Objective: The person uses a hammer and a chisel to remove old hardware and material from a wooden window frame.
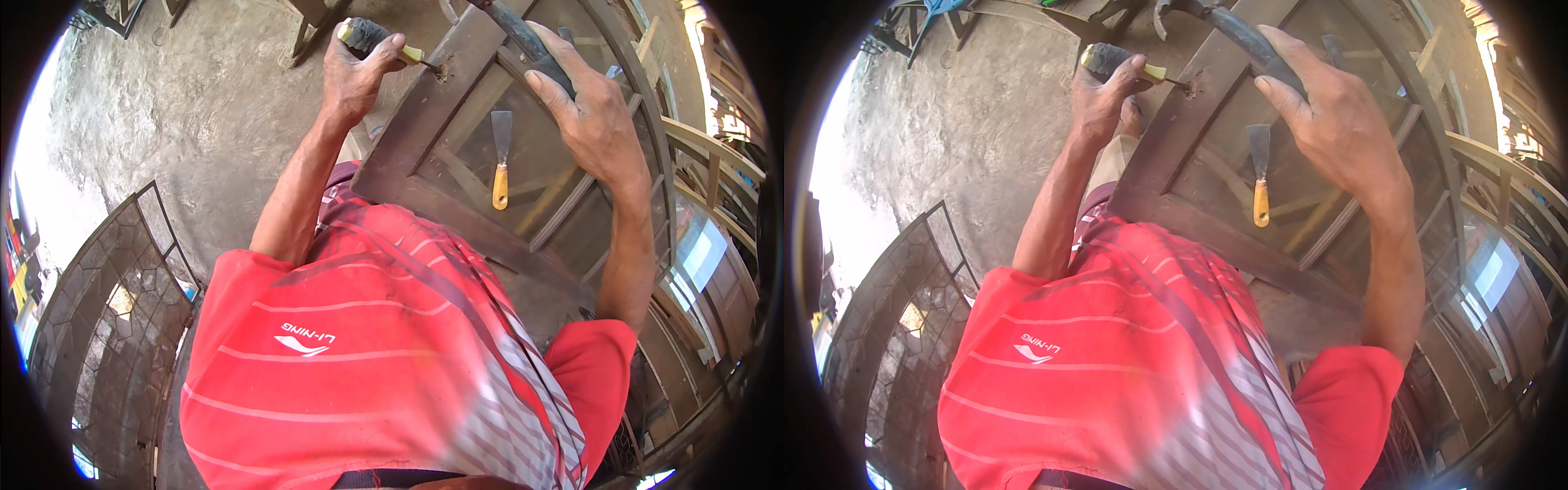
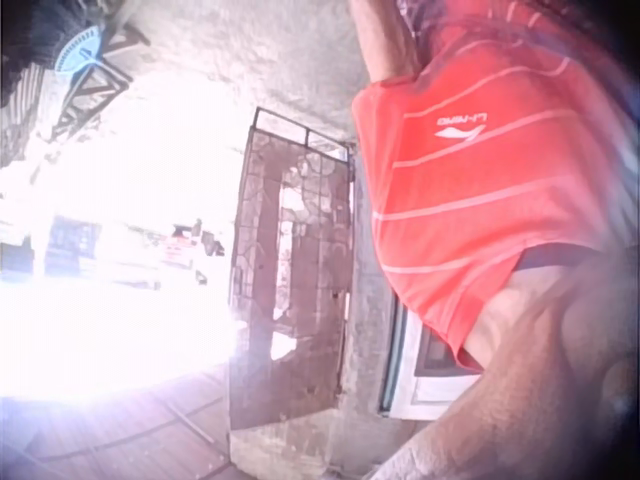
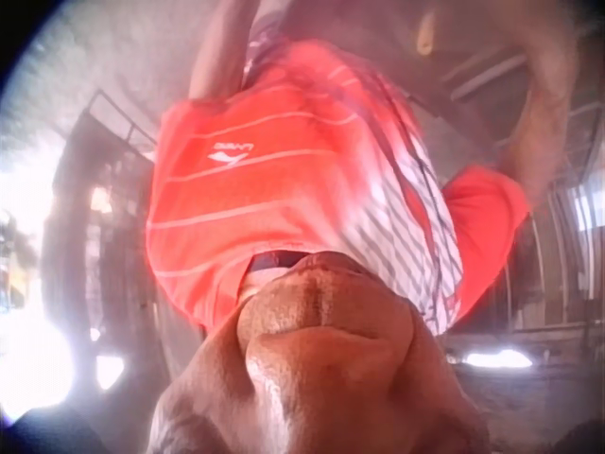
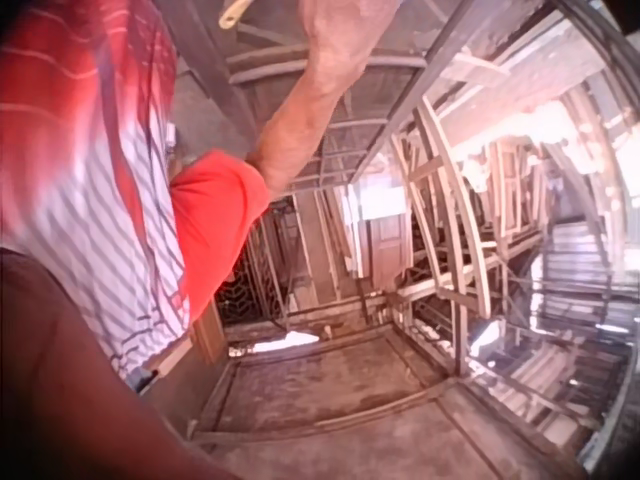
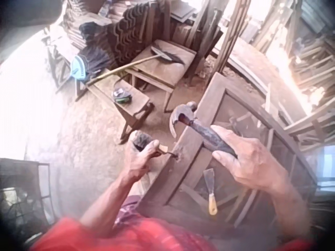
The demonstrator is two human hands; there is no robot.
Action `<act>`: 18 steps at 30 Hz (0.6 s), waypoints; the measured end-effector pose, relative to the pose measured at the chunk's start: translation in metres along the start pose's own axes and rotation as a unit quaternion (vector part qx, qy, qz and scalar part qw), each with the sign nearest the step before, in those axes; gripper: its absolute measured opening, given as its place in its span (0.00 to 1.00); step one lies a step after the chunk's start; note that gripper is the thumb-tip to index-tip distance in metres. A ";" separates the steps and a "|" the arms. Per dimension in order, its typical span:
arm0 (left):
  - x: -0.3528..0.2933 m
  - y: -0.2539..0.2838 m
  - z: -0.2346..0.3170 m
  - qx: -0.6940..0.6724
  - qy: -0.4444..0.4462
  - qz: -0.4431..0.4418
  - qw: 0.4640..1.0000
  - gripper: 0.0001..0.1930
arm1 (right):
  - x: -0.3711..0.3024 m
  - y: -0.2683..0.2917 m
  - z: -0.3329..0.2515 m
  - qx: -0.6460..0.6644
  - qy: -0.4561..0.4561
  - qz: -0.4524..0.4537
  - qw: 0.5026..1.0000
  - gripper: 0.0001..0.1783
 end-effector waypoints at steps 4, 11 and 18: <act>0.005 -0.005 0.018 0.071 -0.027 -0.025 0.997 0.17 | -0.014 0.007 0.005 0.016 -0.040 0.029 0.999 0.26; -0.008 -0.027 0.048 0.226 -0.097 0.031 0.969 0.19 | -0.027 0.003 0.017 0.014 -0.020 0.055 0.998 0.26; -0.006 -0.041 0.066 0.279 -0.076 0.009 0.957 0.24 | -0.018 0.032 -0.018 0.073 0.076 0.191 0.976 0.28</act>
Point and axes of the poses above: each hand's wrist, its own x-axis towards the middle knuckle, its own y-axis out of the back of the hand, z = x × y, the point moved 6 cm from there along x, towards the middle knuckle, and after that the axes turned 7 degrees about x, right-handed, at the moved point
